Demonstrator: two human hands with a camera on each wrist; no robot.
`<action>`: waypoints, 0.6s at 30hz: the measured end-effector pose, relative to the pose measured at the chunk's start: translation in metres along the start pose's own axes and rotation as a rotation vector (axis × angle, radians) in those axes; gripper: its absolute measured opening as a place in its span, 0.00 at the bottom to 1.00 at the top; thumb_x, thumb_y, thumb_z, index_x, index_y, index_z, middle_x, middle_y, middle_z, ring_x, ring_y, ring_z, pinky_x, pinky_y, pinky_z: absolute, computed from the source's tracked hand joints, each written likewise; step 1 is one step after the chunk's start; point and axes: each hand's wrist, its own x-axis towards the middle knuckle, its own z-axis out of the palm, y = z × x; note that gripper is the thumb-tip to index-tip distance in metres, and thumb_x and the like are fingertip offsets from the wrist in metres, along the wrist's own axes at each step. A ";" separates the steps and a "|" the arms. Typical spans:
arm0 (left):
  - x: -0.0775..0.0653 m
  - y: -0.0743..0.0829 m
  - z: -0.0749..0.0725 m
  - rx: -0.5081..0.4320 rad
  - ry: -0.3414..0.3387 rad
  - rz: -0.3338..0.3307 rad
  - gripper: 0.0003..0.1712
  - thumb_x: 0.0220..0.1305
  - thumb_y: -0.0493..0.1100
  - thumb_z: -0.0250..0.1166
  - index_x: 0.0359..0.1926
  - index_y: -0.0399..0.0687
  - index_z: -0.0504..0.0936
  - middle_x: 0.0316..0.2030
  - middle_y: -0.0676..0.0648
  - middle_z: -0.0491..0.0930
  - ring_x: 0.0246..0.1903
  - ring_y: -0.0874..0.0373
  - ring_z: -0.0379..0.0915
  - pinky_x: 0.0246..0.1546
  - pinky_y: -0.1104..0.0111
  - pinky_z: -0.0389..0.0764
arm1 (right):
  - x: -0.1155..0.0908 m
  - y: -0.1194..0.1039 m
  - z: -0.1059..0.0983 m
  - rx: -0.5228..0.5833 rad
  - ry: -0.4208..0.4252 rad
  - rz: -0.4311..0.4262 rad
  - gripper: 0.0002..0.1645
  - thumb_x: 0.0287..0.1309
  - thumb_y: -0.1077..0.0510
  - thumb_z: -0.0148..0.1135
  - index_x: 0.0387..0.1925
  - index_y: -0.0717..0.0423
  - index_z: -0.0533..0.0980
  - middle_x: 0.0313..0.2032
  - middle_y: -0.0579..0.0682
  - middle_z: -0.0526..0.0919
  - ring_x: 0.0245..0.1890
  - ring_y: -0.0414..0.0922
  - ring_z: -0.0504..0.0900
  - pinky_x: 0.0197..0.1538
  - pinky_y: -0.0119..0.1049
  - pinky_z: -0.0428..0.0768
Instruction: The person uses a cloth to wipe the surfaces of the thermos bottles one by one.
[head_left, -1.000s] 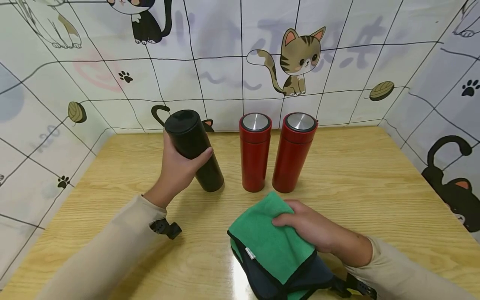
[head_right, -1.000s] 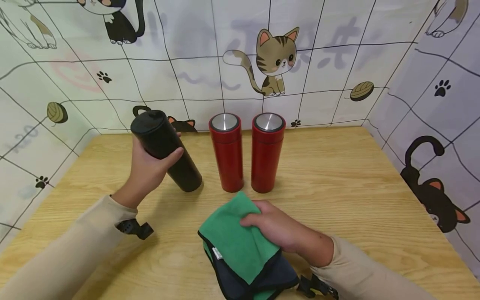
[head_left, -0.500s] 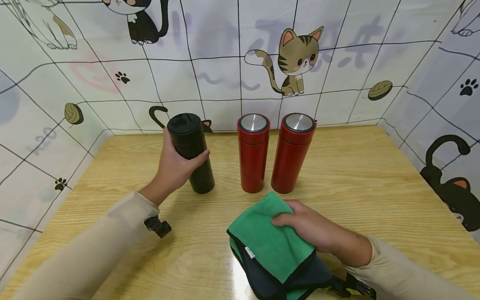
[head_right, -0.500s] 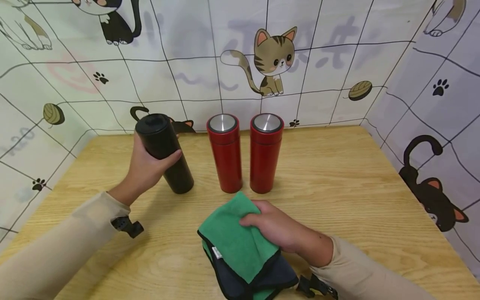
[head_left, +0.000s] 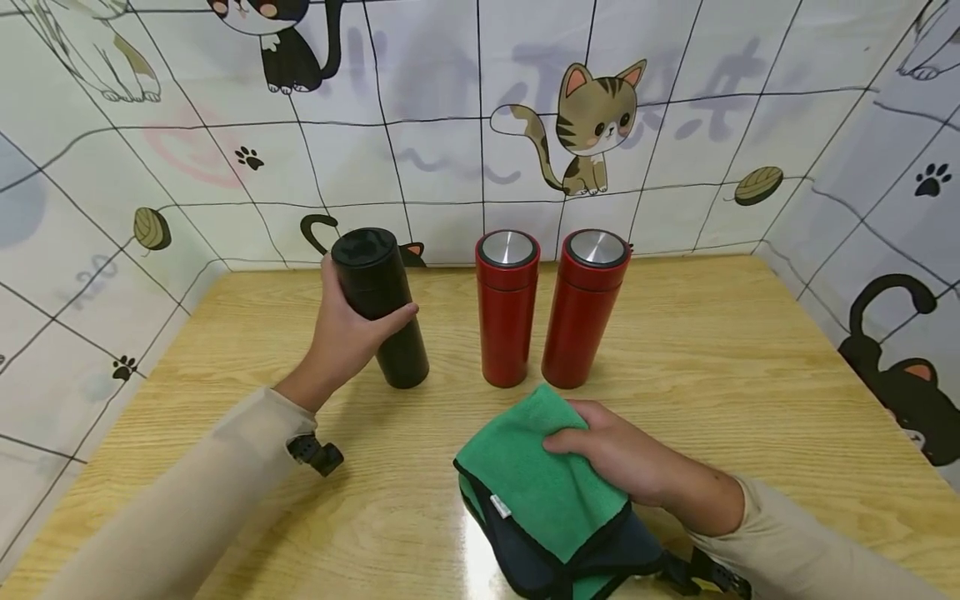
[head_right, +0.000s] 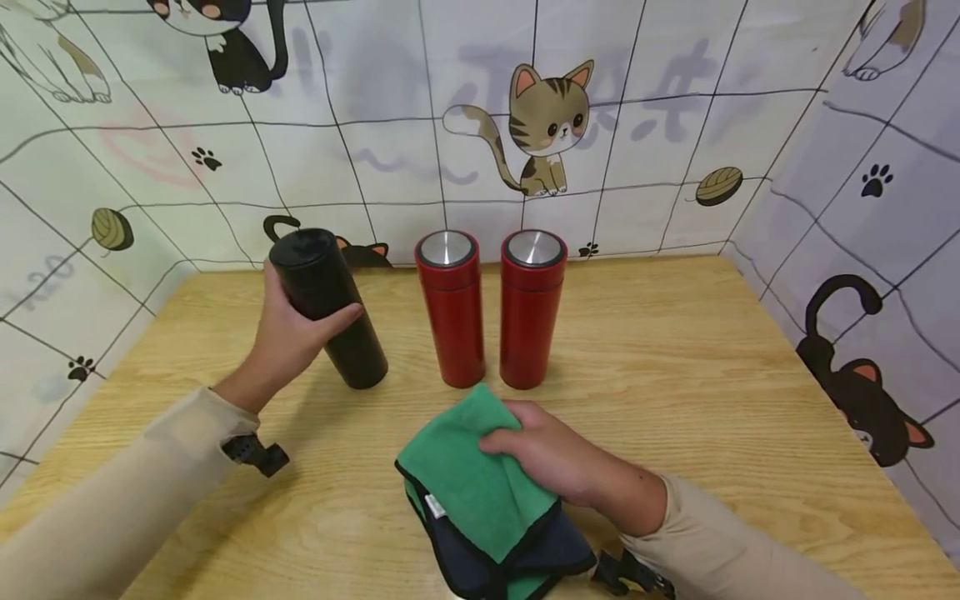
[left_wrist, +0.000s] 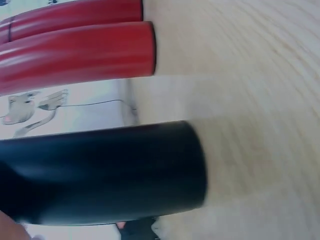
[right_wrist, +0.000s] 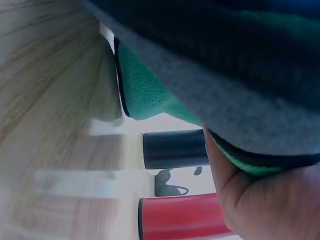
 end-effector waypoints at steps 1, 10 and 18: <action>0.000 0.003 -0.001 0.010 0.027 0.039 0.60 0.51 0.38 0.77 0.75 0.61 0.47 0.67 0.49 0.64 0.67 0.56 0.63 0.71 0.51 0.63 | 0.000 -0.001 0.000 -0.008 0.002 -0.003 0.24 0.69 0.59 0.52 0.61 0.67 0.69 0.47 0.47 0.84 0.45 0.40 0.85 0.49 0.34 0.82; -0.013 0.052 0.026 0.252 0.333 0.807 0.34 0.57 0.54 0.72 0.57 0.38 0.72 0.63 0.36 0.68 0.71 0.40 0.57 0.73 0.44 0.59 | -0.001 -0.004 -0.001 -0.045 0.030 -0.003 0.24 0.70 0.58 0.52 0.62 0.66 0.69 0.48 0.49 0.83 0.46 0.42 0.84 0.50 0.35 0.82; -0.015 0.057 0.075 0.269 -0.103 0.582 0.43 0.60 0.41 0.71 0.71 0.38 0.59 0.70 0.38 0.61 0.73 0.48 0.55 0.73 0.55 0.62 | -0.001 -0.003 -0.001 -0.084 0.014 -0.008 0.23 0.71 0.57 0.51 0.62 0.67 0.69 0.49 0.51 0.83 0.47 0.44 0.84 0.51 0.35 0.82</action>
